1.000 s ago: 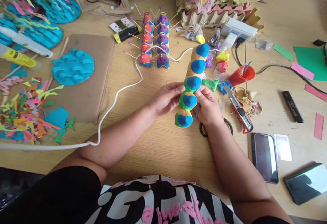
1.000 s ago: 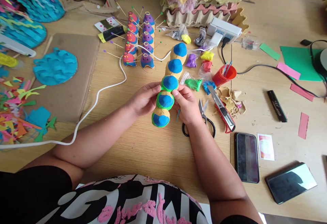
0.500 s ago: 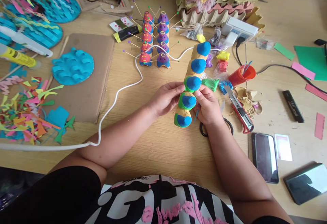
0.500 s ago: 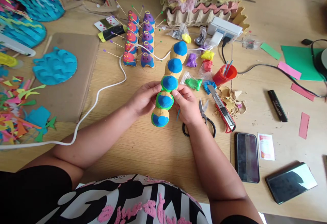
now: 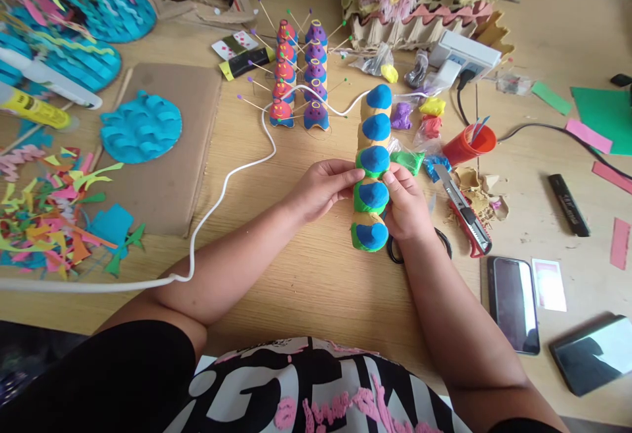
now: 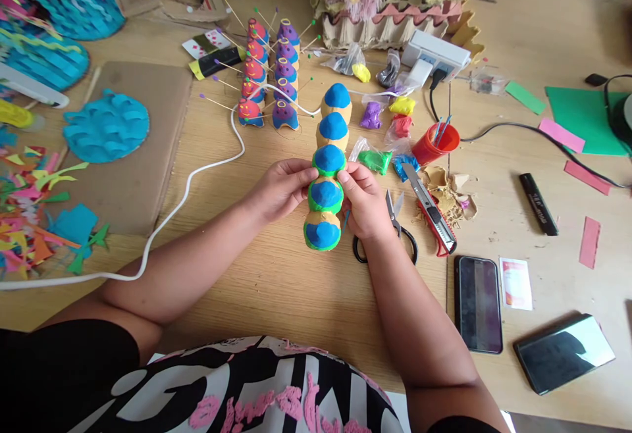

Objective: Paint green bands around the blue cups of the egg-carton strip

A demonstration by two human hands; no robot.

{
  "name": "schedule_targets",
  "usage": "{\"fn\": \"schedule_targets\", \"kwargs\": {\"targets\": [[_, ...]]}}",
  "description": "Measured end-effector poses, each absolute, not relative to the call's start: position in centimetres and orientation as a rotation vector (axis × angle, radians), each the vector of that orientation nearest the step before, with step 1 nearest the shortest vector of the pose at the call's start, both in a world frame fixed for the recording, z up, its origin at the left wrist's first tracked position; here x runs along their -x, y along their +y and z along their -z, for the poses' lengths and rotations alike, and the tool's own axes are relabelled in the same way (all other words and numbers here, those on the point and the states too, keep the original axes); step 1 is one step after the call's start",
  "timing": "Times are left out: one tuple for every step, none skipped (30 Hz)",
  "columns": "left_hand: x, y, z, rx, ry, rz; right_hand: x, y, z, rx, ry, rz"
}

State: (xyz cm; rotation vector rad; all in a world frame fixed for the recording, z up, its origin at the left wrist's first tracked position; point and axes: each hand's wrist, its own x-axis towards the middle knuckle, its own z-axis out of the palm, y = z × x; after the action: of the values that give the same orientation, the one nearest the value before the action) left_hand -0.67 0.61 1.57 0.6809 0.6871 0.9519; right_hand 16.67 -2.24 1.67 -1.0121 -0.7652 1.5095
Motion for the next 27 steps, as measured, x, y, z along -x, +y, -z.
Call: {"fn": "schedule_targets", "kwargs": {"targets": [[0.69,0.61,-1.63,-0.673,0.686,-0.947,-16.68,-2.26,-1.68,1.013,-0.77,-1.51],[0.71,0.59,-1.67,-0.667,0.683,-0.943,-16.7,-2.27,-1.66,1.017,-0.781,-1.508],[0.72,0.58,-1.68,-0.663,0.678,-0.94,-16.73,-2.29,-1.63,1.022,-0.793,-1.504],[0.74,0.57,-1.67,-0.66,0.671,-0.939,-16.75,-2.3,-1.58,1.027,-0.805,-1.5],[0.76,0.56,-1.62,-0.659,0.664,-0.938,-16.78,-2.31,-1.51,1.032,-0.812,-1.498],[0.78,0.56,-1.56,-0.659,0.655,-0.937,-16.8,-2.31,-1.45,1.035,-0.815,-1.497],[0.8,0.55,-1.49,-0.659,0.645,-0.936,-16.82,-2.31,-1.38,1.035,-0.815,-1.496],[0.83,0.54,-1.42,-0.66,0.634,-0.934,-16.83,-2.3,-1.32,1.034,-0.816,-1.494],[0.87,0.54,-1.36,-0.66,0.625,-0.931,-16.83,-2.28,-1.27,1.032,-0.821,-1.491],[0.9,0.53,-1.32,-0.658,0.619,-0.927,-16.84,-2.25,-1.23,1.03,-0.831,-1.485],[0.93,0.51,-1.3,-0.653,0.613,-0.923,-16.85,-2.22,-1.19,1.028,-0.841,-1.477],[0.96,0.5,-1.31,-0.645,0.608,-0.918,-16.86,-2.18,-1.16,1.028,-0.848,-1.47],[0.98,0.49,-1.34,-0.634,0.603,-0.912,-16.88,-2.15,-1.13,1.028,-0.851,-1.463],[1.0,0.47,-1.38,-0.621,0.596,-0.906,-16.91,-2.12,-1.11,1.029,-0.851,-1.459],[1.02,0.46,-1.42,-0.609,0.588,-0.898,-16.93,-2.1,-1.09,1.031,-0.851,-1.457],[1.04,0.45,-1.46,-0.599,0.58,-0.889,-16.95,-2.09,-1.08,1.032,-0.853,-1.458],[1.06,0.45,-1.49,-0.592,0.574,-0.88,-16.97,-2.09,-1.07,1.032,-0.859,-1.459],[1.1,0.45,-1.51,-0.586,0.571,-0.871,-16.97,-2.11,-1.06,1.03,-0.865,-1.463],[1.13,0.46,-1.53,-0.583,0.57,-0.864,-16.97,-2.13,-1.06,1.027,-0.869,-1.47],[1.17,0.47,-1.54,-0.58,0.571,-0.857,-16.96,-2.16,-1.06,1.023,-0.868,-1.482],[1.21,0.49,-1.55,-0.578,0.574,-0.85,-16.94,-2.19,-1.06,1.017,-0.859,-1.495],[1.24,0.51,-1.56,-0.574,0.578,-0.845,-16.92,-2.22,-1.06,1.012,-0.846,-1.507],[1.26,0.53,-1.57,-0.571,0.581,-0.84,-16.9,-2.25,-1.07,1.007,-0.829,-1.516],[1.27,0.55,-1.57,-0.567,0.586,-0.838,-16.88,-2.26,-1.08,1.004,-0.813,-1.522],[1.27,0.56,-1.58,-0.567,0.591,-0.837,-16.86,-2.27,-1.09,1.002,-0.801,-1.524],[1.25,0.56,-1.57,-0.569,0.598,-0.84,-16.84,-2.27,-1.11,0.999,-0.795,-1.525],[1.22,0.56,-1.57,-0.573,0.605,-0.848,-16.83,-2.26,-1.13,0.995,-0.796,-1.526]]}}
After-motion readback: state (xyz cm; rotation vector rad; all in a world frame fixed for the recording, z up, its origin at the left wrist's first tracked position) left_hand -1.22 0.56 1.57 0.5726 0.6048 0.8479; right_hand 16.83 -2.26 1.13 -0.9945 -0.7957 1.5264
